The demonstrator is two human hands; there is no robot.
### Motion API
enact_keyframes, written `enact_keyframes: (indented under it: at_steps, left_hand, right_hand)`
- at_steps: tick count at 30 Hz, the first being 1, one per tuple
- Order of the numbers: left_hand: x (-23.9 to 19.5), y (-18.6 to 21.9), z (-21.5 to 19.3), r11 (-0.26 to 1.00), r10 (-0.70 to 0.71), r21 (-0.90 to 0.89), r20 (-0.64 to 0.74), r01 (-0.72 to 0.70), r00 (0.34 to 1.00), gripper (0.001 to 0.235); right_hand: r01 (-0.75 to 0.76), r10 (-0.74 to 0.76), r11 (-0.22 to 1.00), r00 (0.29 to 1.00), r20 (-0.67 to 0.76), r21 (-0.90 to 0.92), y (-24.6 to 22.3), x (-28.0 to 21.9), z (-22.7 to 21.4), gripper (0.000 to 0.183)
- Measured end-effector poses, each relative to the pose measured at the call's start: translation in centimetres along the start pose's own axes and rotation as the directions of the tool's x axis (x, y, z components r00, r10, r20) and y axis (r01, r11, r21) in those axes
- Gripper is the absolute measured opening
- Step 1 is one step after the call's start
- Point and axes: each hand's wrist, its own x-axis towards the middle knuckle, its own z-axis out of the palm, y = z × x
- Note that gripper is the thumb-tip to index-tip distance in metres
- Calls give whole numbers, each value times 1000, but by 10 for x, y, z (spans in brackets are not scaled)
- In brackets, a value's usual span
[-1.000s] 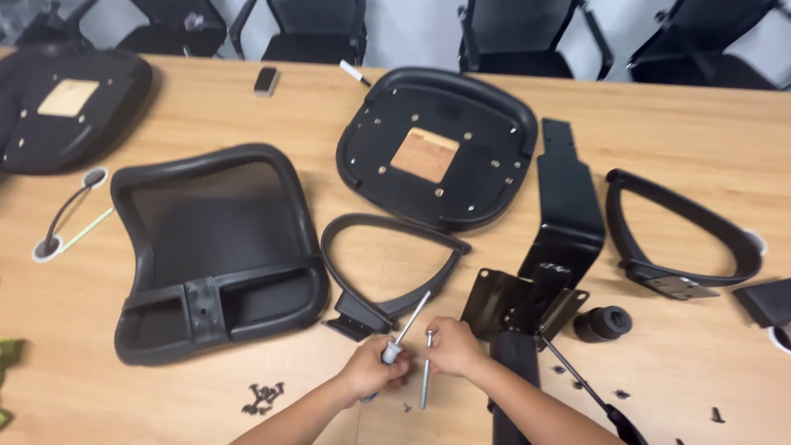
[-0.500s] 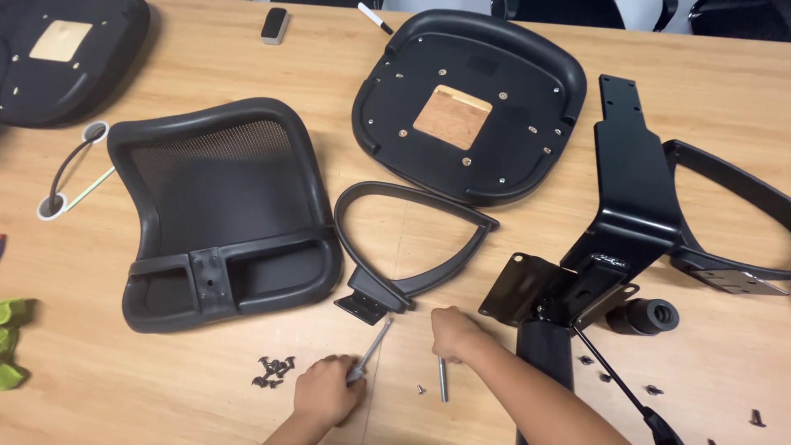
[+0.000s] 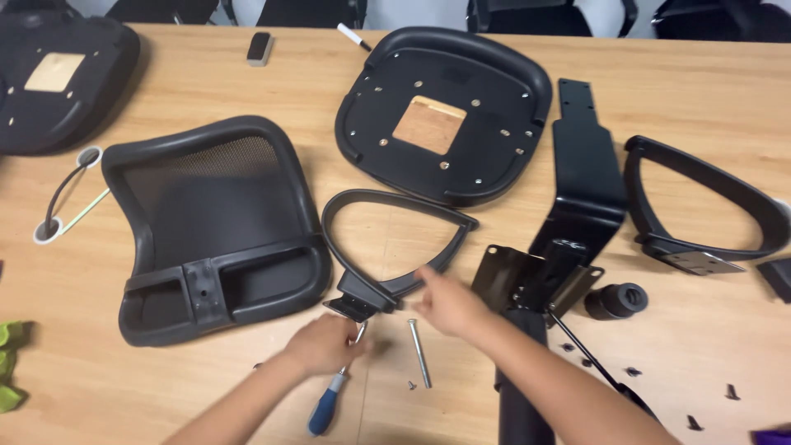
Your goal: The recorder is disassembling an office chair using a screwdriver to remove various components like the armrests and the seat mechanism.
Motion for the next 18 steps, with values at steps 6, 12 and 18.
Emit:
enact_keyframes:
  at_steps: [6,12,18]
  left_hand:
    - [11,83,-80,908,313,-242,-155,-343,937,43]
    - [46,184,-106,711,351,-354,-570,-608,743,46]
    - [97,259,-82,230,181,-744,-600,-627,779,43]
  right_hand:
    - [81,56,909,949,-312,410,-22,-54,-93,30]
    - [279,177,796,741,-648,536,23,-93,-156,16]
    - [310,209,886,397,-894,345,90,-77,-149,26]
